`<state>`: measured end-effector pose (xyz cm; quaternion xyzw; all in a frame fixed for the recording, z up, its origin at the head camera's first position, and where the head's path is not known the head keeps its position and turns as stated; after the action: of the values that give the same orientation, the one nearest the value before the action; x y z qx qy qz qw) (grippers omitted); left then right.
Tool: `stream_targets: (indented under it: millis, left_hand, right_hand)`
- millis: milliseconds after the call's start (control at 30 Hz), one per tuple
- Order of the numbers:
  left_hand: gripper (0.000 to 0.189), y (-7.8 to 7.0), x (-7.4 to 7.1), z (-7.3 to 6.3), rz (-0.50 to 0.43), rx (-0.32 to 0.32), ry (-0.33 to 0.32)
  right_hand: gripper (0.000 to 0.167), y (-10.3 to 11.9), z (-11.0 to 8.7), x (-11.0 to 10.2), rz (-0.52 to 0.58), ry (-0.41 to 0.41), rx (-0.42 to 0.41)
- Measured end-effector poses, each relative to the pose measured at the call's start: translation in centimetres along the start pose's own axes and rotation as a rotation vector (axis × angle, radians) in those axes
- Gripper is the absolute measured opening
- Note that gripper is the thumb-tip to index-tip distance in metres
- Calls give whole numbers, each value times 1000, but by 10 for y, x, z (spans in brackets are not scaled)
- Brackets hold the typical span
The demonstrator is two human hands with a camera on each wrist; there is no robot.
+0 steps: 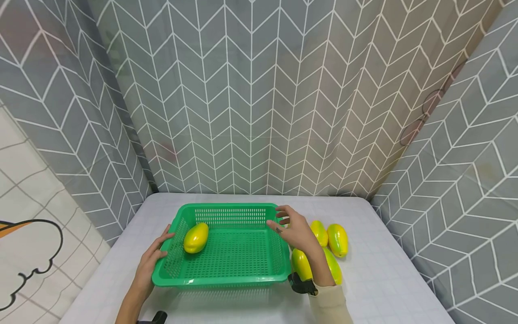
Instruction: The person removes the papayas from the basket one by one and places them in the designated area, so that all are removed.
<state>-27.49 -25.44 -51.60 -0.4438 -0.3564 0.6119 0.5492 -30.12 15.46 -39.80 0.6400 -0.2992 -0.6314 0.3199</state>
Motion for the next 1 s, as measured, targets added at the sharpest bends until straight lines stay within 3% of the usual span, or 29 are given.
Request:
stream_targets:
  millis: [433, 633, 800, 1000]
  left_hand:
    - [55, 0, -5, -6, 14, -73, 5]
    - [56, -2, -2, -10, 9, -105, 10]
    - [55, -5, 0, -10, 14, -78, 5]
    - [54, -5, 1, -12, 15, -78, -1]
  right_hand:
    - [60, 56, 15, 50, -30, 208, -82]
    - [57, 74, 27, 78, -87, 239, -101]
    - [59, 79, 38, 109, -131, 265, -113]
    - [59, 70, 50, 148, -160, 309, -119]
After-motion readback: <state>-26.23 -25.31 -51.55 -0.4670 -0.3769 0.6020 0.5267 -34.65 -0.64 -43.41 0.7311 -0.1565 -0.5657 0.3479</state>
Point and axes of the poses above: each hand's wrist, its own z-axis towards the middle knuckle, its own x-axis out of the palm, y = z × x, the point moved 3 cm from there along z, towards the middle knuckle, and after that the axes turned 11 degrees about x, right-handed, at the moved point
